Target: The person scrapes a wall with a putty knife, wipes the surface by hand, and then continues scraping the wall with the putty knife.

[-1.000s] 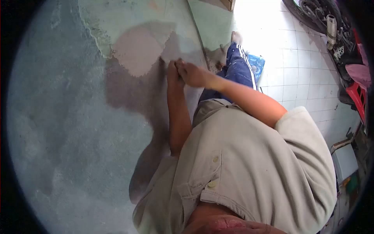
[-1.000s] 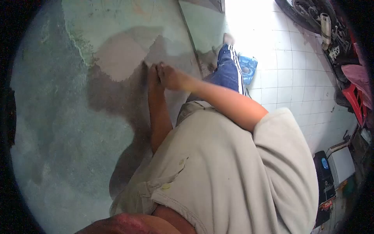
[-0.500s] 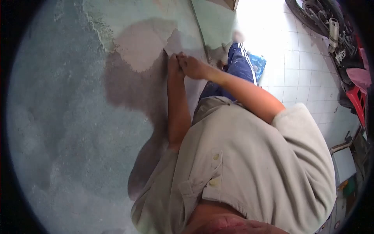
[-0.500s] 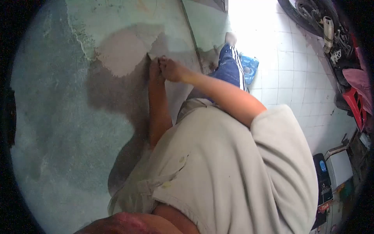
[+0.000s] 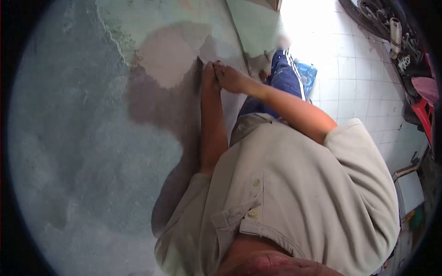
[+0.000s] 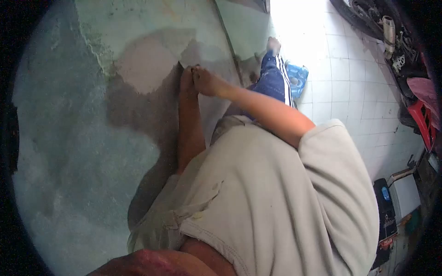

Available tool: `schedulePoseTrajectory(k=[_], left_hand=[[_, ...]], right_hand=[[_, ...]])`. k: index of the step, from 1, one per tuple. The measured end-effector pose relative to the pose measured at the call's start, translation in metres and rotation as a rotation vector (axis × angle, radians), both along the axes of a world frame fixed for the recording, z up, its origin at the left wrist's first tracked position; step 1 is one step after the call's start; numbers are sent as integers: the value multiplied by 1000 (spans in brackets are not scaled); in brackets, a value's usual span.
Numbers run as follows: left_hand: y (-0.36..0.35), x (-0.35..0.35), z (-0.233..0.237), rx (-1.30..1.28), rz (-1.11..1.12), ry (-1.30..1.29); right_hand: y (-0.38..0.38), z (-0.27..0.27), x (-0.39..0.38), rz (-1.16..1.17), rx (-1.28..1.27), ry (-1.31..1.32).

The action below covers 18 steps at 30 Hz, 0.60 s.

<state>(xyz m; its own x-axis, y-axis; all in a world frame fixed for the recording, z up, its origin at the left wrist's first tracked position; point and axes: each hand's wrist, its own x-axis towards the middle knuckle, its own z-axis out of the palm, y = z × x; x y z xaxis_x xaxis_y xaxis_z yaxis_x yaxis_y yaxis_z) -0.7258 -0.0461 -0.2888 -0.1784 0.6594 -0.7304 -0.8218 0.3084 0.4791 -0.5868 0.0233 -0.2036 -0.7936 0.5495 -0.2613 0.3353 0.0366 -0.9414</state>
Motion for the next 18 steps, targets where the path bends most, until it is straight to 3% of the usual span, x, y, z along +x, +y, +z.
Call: schedulePoseTrajectory(k=[2, 5, 7, 9, 10, 12, 13, 14, 15, 16, 18], left_hand=[[19, 23, 37, -124, 179, 44], [40, 33, 93, -213, -22, 254], [46, 35, 85, -134, 15, 201], [31, 33, 61, -76, 257, -134], [40, 38, 81, -83, 262, -134], [55, 47, 118, -332, 147, 274], [47, 48, 111, -327, 148, 272], [42, 46, 93, -228, 212, 96], [42, 48, 94, -144, 273, -81], [44, 46, 96, -154, 275, -83], [47, 40, 101, -324, 93, 340]], right_hand=[[18, 41, 23, 102, -3, -63], [13, -1, 2, 37, -93, 3], [15, 20, 17, 39, -75, 32], [28, 34, 19, 32, -67, 59], [31, 35, 14, 62, -76, 17], [15, 30, 15, 104, -96, -28], [5, 19, 18, 28, 201, 141], [7, 3, 19, -48, 518, 310], [12, 3, 18, -47, 526, 307], [11, 7, 16, -42, 421, 314], [5, 7, 13, -26, 304, 324]])
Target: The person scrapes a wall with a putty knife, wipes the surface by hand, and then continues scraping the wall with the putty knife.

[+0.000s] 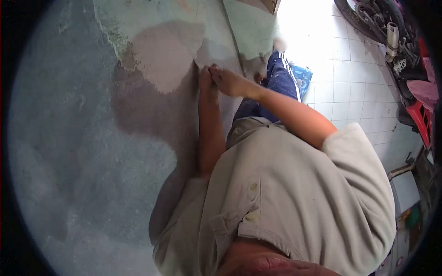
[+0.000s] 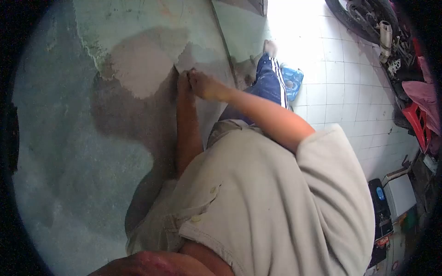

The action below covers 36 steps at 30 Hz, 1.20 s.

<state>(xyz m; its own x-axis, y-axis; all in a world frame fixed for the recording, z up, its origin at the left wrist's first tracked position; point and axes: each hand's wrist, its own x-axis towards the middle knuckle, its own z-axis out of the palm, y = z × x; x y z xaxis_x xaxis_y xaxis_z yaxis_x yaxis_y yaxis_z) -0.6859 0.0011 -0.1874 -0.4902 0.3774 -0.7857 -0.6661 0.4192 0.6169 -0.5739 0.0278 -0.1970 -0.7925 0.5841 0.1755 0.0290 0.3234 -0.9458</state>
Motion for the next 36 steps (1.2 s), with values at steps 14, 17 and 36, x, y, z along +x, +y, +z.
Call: schedulePoseTrajectory(k=[14, 17, 36], left_hand=[[-37, -25, -89, 250, -11, -227], [4, -10, -45, 124, 113, -49], [-1, -3, -8, 292, -585, 521]], right_hand=[[14, -30, -18, 82, -77, -178], [15, -32, -9, 13, -46, -39], [36, -17, -17, 86, -438, -327]])
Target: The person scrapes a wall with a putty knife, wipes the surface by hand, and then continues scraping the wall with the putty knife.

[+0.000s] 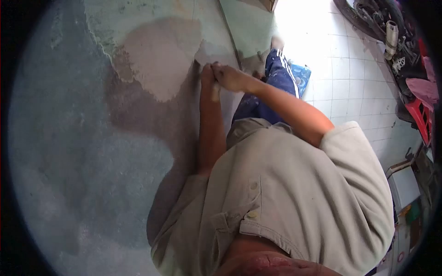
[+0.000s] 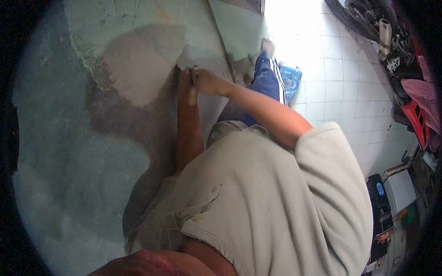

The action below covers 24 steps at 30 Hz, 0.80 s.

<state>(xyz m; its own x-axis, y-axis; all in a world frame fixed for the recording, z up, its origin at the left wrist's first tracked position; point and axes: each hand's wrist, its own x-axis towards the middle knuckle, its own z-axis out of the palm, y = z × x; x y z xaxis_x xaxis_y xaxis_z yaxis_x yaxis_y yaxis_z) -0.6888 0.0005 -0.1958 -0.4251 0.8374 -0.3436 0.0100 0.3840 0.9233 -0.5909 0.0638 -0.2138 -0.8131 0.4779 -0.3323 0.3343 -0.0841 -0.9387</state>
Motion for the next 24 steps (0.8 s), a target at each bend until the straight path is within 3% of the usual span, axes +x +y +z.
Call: schedulePoseTrajectory(k=[2, 5, 6, 7, 8, 9, 10, 12, 14, 15, 16, 17, 19, 23, 24], left_hand=[[-1, 2, -25, -175, 453, -333], [-9, -13, -37, -239, 296, -217], [-9, -27, -54, -266, 398, -742], [-5, -23, -45, -252, 393, -745], [-3, -18, -36, -227, 471, -894], [-6, -14, -30, -220, 557, -1043], [-4, -12, -29, -229, 564, -1043], [-6, -7, -25, -175, 379, -591], [0, 6, -14, -169, 426, -492], [8, 10, -11, -164, 478, -396], [4, 5, -8, -108, 597, -771], [3, 6, -7, -126, 606, -769], [8, 5, -2, -124, 481, -638], [19, 4, 2, -207, 625, -763], [12, -9, -15, -267, 268, -311]], right_hand=[[9, 36, 17, 13, 37, -8], [6, 45, 17, 106, -38, -45], [13, 61, 18, 126, -251, -94], [26, 69, 17, 141, -441, -140], [33, 67, 18, 139, -415, -141], [23, 64, 20, 100, -223, -140], [12, 63, 23, 63, -48, -139], [13, 46, 13, 133, -176, -220], [20, 35, 11, 178, -253, -295], [16, 35, 18, 141, -48, -123], [7, 34, 22, 104, 132, 49], [4, 26, 18, 106, 113, 47], [10, 21, 5, 88, -160, -174], [6, 23, 16, -43, -2, -66], [3, -2, 7, 6, 65, 1]])
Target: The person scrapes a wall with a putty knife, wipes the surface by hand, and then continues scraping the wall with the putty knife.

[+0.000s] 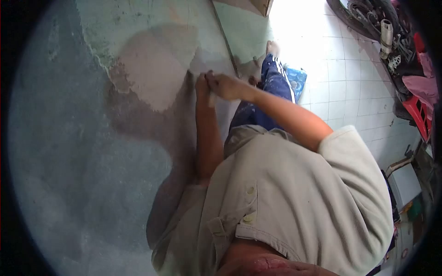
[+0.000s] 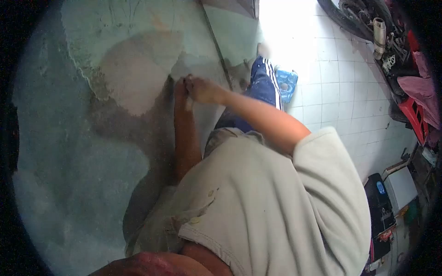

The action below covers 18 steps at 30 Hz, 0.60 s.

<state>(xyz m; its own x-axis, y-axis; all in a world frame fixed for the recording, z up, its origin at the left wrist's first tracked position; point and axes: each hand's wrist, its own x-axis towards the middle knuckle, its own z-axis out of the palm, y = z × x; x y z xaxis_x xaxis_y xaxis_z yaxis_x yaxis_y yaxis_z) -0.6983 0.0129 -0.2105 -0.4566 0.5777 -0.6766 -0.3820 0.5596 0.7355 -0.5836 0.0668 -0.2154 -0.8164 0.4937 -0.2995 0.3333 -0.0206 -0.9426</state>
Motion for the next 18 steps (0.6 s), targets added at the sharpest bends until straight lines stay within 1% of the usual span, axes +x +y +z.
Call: schedulePoseTrajectory(k=[1, 2, 3, 5, 6, 8, 9, 10, 11, 12, 13, 14, 15, 16, 17, 18], left_hand=[[-9, -9, -16, -57, -422, 386], [-2, -12, -35, 28, 153, -322], [-2, -8, -28, 41, 154, -316], [1, 3, -1, 33, 259, -236], [4, 5, 11, 19, 260, -232], [-1, 16, 31, 38, 327, -212], [-13, 19, 19, 33, 341, -209], [-22, 17, -9, -12, 355, -168], [-21, 12, -32, -43, 362, -127], [-37, 8, -34, 173, 399, -592], [-45, 0, -49, 160, 395, -588], [-49, -6, -69, 185, 421, -586], [-58, -7, -80, 210, 457, -585], [-51, 6, -49, 206, 470, -585], [-22, 27, 13, 18, 456, -348], [7, 36, 46, -147, 426, -110]], right_hand=[[-6, -16, -6, 56, 57, 69], [3, -16, -9, 131, -35, 35], [5, -1, -4, 135, -22, 41], [5, 35, 12, -22, 64, 72], [10, 44, 9, -24, 49, 75], [9, 53, 3, 108, -221, -253], [-9, 34, 8, 122, -226, -253], [-31, 0, 14, 61, 343, -43], [-31, -21, 17, -13, 921, 180], [-7, 48, 34, 60, 225, 124], [-6, 42, 29, 51, 213, 126], [-2, 27, 22, 230, 247, 86], [-3, 18, 19, 419, 277, 47], [4, 34, 17, 202, -176, -25], [-10, 29, 19, 208, -174, -27], [-23, 18, 21, 29, 115, 141]])
